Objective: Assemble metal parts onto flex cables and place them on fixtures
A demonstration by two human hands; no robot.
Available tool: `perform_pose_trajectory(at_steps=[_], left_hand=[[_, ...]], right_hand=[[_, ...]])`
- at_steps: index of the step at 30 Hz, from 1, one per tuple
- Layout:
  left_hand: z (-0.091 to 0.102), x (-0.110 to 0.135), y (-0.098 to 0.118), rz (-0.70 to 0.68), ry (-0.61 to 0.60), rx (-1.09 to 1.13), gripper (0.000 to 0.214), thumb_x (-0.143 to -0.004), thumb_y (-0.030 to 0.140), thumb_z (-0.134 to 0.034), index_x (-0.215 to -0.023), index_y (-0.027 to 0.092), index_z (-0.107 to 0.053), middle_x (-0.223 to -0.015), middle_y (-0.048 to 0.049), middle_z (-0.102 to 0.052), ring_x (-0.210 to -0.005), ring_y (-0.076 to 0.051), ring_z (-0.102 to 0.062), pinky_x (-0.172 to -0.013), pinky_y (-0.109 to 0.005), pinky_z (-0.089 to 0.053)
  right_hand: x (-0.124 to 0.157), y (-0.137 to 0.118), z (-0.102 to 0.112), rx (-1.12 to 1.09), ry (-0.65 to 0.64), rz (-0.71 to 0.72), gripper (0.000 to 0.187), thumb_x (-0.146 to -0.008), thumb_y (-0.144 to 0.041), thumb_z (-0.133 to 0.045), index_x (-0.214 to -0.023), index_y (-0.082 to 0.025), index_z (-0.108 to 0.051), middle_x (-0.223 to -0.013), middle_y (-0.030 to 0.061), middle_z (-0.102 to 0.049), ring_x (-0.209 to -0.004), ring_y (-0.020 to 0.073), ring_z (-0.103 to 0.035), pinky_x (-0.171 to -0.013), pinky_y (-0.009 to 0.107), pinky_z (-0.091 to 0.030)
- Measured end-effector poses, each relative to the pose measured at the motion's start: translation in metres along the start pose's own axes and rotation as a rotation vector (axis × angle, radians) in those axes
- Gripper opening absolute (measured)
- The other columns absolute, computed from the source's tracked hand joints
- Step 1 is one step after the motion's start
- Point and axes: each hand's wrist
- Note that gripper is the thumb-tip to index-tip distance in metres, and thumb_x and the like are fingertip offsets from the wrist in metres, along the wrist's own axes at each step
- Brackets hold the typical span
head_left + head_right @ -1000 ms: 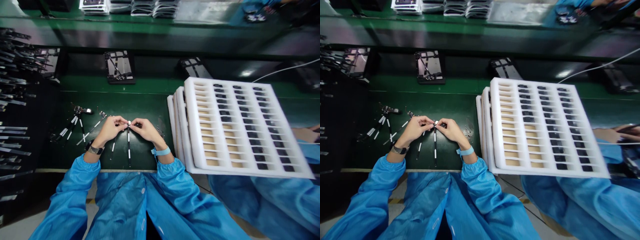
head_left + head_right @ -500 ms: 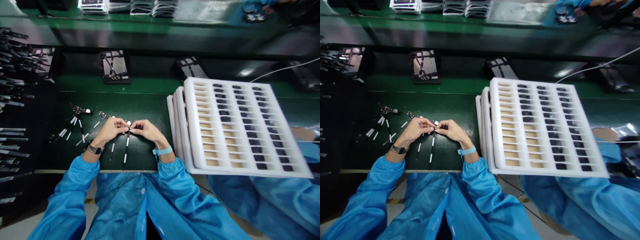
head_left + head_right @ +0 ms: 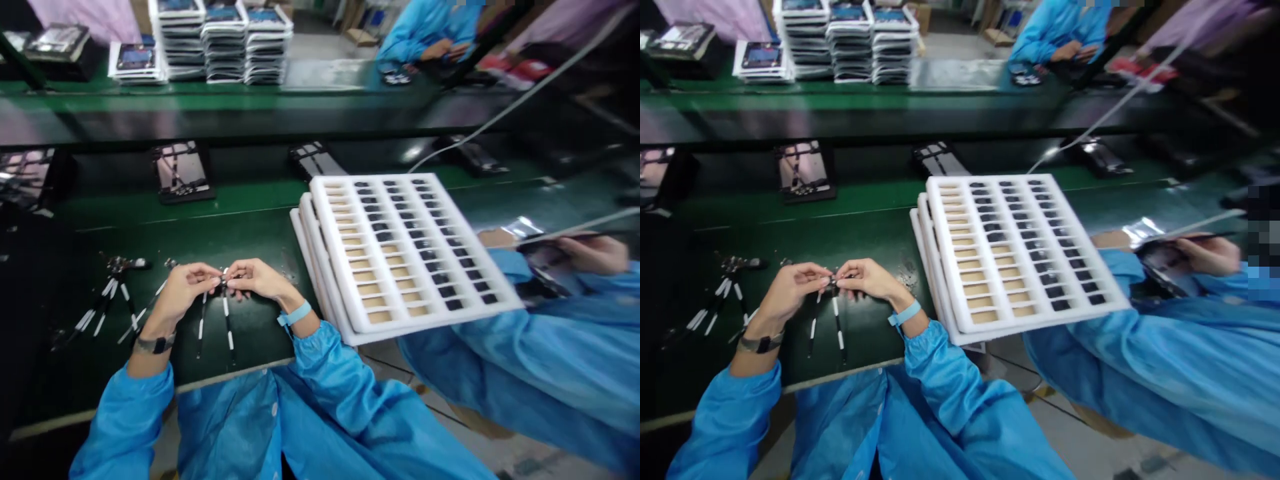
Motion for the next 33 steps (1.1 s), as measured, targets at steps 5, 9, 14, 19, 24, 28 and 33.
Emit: perform_pose_trajectory(at_steps=[5,9,14,19,24,28,33], left_hand=[[0.011,-0.003,0.009,0.048,0.094,-0.011,0.041,-0.056,0.043,-0.101,-0.086,0.020,-0.085,-0.072,-0.0055,-0.079,-0.068,-0.020,-0.072,-0.068,-0.030,-0.060],[0.012,-0.005,0.018,0.062,0.143,-0.073,0.041,-0.048,0.044,-0.102,-0.081,0.025,-0.086,-0.074,-0.0038,-0.079,-0.069,-0.022,-0.071,-0.065,-0.031,-0.062],[0.017,0.000,0.047,-0.056,0.242,-0.163,0.026,-0.058,0.056,-0.093,-0.080,0.046,-0.084,-0.078,0.0078,-0.079,-0.075,-0.026,-0.074,-0.075,-0.043,-0.066],[0.008,-0.025,0.121,-0.214,0.366,-0.369,0.022,-0.068,0.063,-0.086,-0.082,0.048,-0.079,-0.075,0.0143,-0.075,-0.082,-0.030,-0.074,-0.096,-0.054,-0.064],[-0.031,-0.134,0.196,-0.455,0.404,-0.460,0.018,-0.081,0.035,-0.077,-0.093,0.021,-0.073,-0.080,0.0014,-0.075,-0.083,-0.024,-0.077,-0.082,-0.041,-0.065],[-0.087,-0.253,0.229,-0.644,0.375,-0.714,0.014,-0.088,0.011,-0.067,-0.102,0.011,-0.072,-0.101,-0.0083,-0.078,-0.098,-0.022,-0.071,-0.098,-0.040,-0.055],[-0.183,-0.341,0.209,-0.765,0.229,-0.865,0.024,-0.094,0.003,-0.057,-0.106,0.013,-0.075,-0.125,-0.0156,-0.075,-0.116,-0.026,-0.067,-0.109,-0.040,-0.046]], right_hand=[[-0.004,-0.006,0.001,-0.177,-0.039,0.006,0.056,-0.067,-0.050,-0.101,-0.099,-0.015,-0.071,-0.090,0.0063,-0.080,-0.070,0.0168,-0.076,-0.055,0.020,-0.053],[-0.012,-0.003,0.007,-0.249,-0.040,0.050,0.051,-0.072,-0.046,-0.100,-0.098,-0.013,-0.072,-0.087,0.0071,-0.079,-0.069,0.0166,-0.076,-0.054,0.019,-0.051],[-0.023,0.003,0.011,-0.262,0.210,0.104,0.038,-0.081,-0.041,-0.093,-0.090,-0.015,-0.067,-0.073,0.0024,-0.074,-0.063,0.0160,-0.073,-0.051,0.020,-0.052],[-0.028,0.002,0.007,-0.281,0.447,0.165,0.014,-0.087,-0.024,-0.077,-0.091,-0.018,-0.065,-0.072,-0.0024,-0.069,-0.052,0.0112,-0.063,-0.045,0.020,-0.046],[-0.027,-0.002,0.007,-0.349,0.694,0.228,0.010,-0.082,-0.015,-0.063,-0.091,-0.020,-0.064,-0.069,-0.0038,-0.065,-0.049,0.0103,-0.055,-0.044,0.021,-0.041],[-0.023,-0.006,0.013,-0.398,0.747,0.217,0.014,-0.077,-0.017,-0.062,-0.090,-0.021,-0.064,-0.068,-0.0030,-0.064,-0.050,0.0117,-0.055,-0.044,0.021,-0.039],[-0.022,-0.006,0.024,-0.422,0.811,0.215,0.014,-0.076,-0.017,-0.061,-0.088,-0.022,-0.063,-0.069,-0.0014,-0.062,-0.052,0.0137,-0.055,-0.043,0.023,-0.037]])
Point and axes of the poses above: each hand's wrist, its own x-axis away from the middle knuckle, its own z-axis out of the back of the hand, y = z × x
